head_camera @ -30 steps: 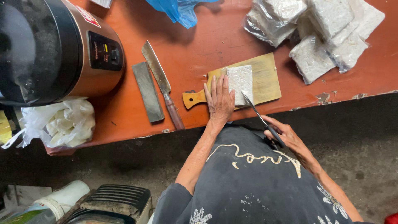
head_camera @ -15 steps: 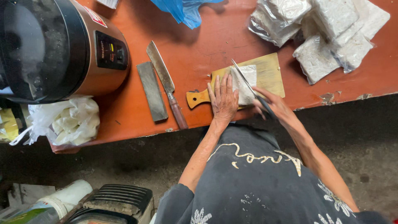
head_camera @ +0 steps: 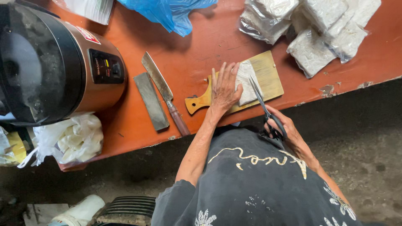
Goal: The person repeatedly cuts vacuum-sealed packs of white rice noodles on a wooden cutting board using scissors. After each cut, the person places the opened pack into a blue plastic bag. The process is repeated for multiple packs throughout the clip.
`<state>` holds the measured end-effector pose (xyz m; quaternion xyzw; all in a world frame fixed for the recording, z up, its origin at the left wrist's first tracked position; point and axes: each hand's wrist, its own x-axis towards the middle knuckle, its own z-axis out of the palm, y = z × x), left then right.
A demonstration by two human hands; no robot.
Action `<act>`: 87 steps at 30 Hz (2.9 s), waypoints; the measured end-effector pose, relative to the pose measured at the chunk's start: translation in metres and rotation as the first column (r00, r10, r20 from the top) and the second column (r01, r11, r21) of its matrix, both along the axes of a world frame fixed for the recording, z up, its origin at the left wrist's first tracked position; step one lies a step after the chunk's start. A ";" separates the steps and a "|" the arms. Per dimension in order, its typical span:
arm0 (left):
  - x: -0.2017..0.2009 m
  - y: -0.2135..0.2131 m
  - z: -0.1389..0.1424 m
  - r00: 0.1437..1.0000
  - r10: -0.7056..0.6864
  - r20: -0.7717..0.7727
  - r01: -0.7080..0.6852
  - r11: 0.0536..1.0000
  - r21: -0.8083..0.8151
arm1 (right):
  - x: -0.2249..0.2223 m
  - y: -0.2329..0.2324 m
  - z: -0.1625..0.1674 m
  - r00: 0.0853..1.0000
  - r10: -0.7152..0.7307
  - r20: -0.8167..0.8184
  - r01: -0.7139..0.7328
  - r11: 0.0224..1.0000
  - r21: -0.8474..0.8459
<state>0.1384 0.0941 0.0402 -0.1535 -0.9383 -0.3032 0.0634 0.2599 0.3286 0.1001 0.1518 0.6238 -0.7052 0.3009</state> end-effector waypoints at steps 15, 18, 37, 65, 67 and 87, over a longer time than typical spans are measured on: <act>-0.006 0.007 -0.001 0.994 0.086 -0.061 -0.085 0.996 0.010 | -0.040 -0.037 -0.034 0.984 -0.168 0.050 0.175 0.961 -0.212; -0.006 0.008 -0.002 0.994 0.091 -0.058 -0.091 0.996 0.011 | -0.068 -0.051 -0.043 0.954 -0.248 0.166 0.292 0.891 -0.347; -0.028 0.027 -0.013 0.991 -0.030 -0.127 0.043 0.994 0.096 | -0.063 -0.045 -0.035 0.905 -0.282 0.318 0.403 0.809 -0.429; -0.344 -0.053 -0.006 0.913 0.376 0.158 -0.388 0.920 0.059 | -0.053 0.054 -0.075 0.949 -0.307 0.075 0.270 0.665 -0.696; -0.372 -0.074 -0.003 0.943 0.259 -0.212 -0.259 0.966 0.028 | -0.061 0.055 -0.070 0.950 -0.302 0.078 0.276 0.696 -0.663; -0.463 -0.066 0.012 0.704 -0.405 -0.583 -0.423 0.420 -0.803 | -0.143 0.010 -0.026 0.969 -0.245 0.015 0.215 0.816 -0.537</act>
